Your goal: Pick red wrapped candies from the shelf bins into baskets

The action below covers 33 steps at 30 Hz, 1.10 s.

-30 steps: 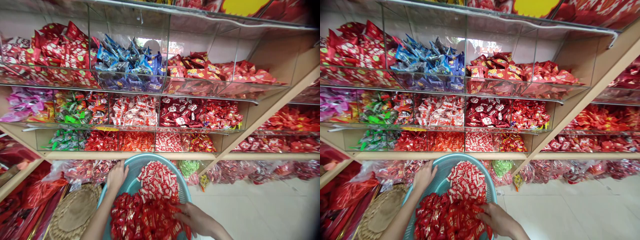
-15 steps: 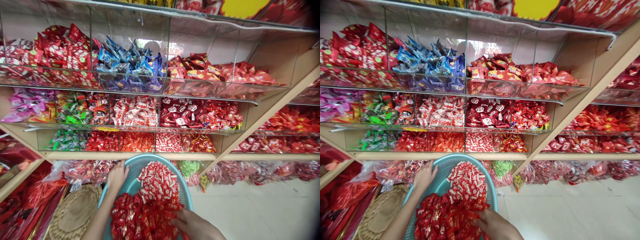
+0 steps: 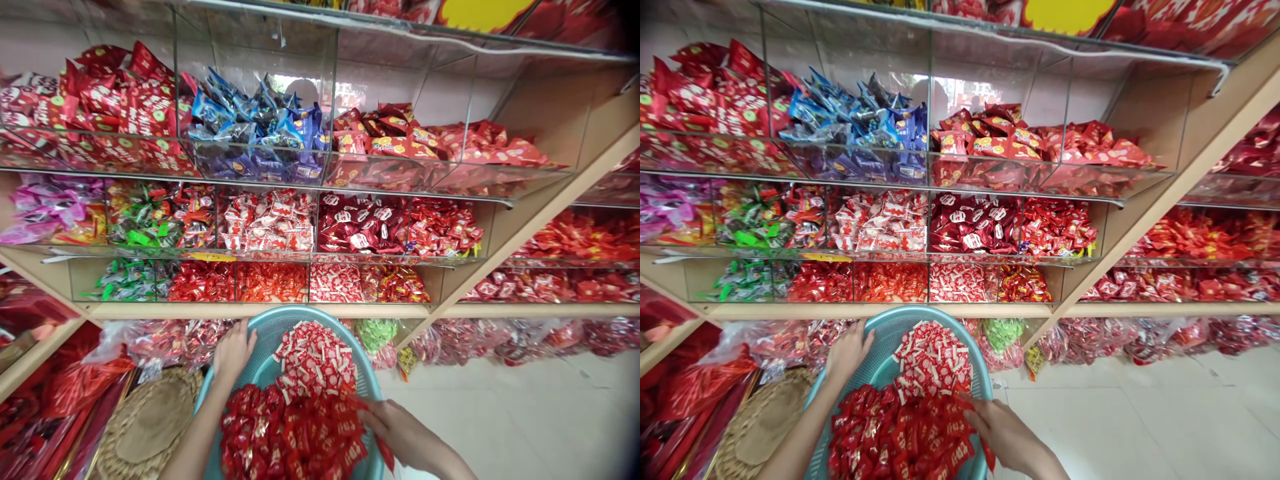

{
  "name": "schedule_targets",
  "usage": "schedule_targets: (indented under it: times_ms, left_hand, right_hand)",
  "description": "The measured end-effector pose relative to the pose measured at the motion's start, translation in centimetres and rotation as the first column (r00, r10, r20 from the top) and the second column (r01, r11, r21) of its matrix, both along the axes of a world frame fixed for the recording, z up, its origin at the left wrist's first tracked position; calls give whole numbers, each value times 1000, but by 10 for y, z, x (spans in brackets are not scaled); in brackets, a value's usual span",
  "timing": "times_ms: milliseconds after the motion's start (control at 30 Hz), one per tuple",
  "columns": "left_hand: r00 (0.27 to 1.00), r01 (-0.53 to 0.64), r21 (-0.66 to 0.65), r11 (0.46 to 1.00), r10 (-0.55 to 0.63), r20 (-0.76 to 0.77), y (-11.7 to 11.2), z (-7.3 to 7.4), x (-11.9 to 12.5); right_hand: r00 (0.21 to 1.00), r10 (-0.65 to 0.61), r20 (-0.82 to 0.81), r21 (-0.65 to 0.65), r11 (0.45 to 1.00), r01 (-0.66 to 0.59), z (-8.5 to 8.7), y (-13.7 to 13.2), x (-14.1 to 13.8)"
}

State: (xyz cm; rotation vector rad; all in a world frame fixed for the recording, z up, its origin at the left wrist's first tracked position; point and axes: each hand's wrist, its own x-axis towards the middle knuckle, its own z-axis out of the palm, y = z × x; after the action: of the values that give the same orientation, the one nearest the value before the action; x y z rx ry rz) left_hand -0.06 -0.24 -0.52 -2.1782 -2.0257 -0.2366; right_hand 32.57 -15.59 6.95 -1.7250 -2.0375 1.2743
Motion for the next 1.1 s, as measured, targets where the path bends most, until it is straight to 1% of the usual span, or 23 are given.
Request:
schedule_targets:
  times_ms: [167,267,300,367,433,500,600,667,800,867,967,1033,1100]
  left_hand:
    - [1000,-2,1,1000,2,0,1,-1,0]
    - [1000,3,5,1000,-3,-3,0,-1,0]
    - [1000,1,5,1000,-1,-3,0,-1,0]
    - [1000,-5,-1,1000,5,1,0,0,0]
    - [1000,-13,-10,1000,13,5,0,0,0]
    - [1000,-14,-12,1000,14,4,0,0,0]
    - [1000,-8,-8,1000,7,-7,0,0,0]
    - [1000,-6,-7,1000,6,-12,0,0,0]
    - [1000,-8,-6,1000,8,-9,0,0,-1]
    - [1000,-6,-3,1000,6,-10,0,-1,-1]
    - [1000,-3,0,1000,3,-14,0,-1,-1]
    - [1000,-4,-1,1000,4,-17,0,-1,-1]
    - [1000,-4,-3,1000,3,-19,0,0,-1]
  right_hand:
    - [997,-60,40,21,998,59,1,10,7]
    - [999,-36,41,49,998,34,-2,13,5]
    - [1000,-15,20,29,999,15,-4,13,4]
    - [999,15,-41,-91,996,-19,-8,12,0]
    - [995,34,-98,-231,971,-56,-12,10,-3]
    - [990,56,-128,-313,945,-94,-14,8,-6]
    - [986,114,-119,-377,914,-151,-14,6,-11]
    - [984,155,-86,-392,903,-176,-15,5,-15]
    - [978,204,-32,-338,919,-203,-17,4,-19]
    - [979,200,-31,-343,918,-198,-18,5,-17]
    - [986,156,-58,-366,915,-167,-16,9,-7]
    - [989,95,-117,-377,917,-133,-12,13,1]
    - [977,6,-214,-392,915,-91,-8,16,8]
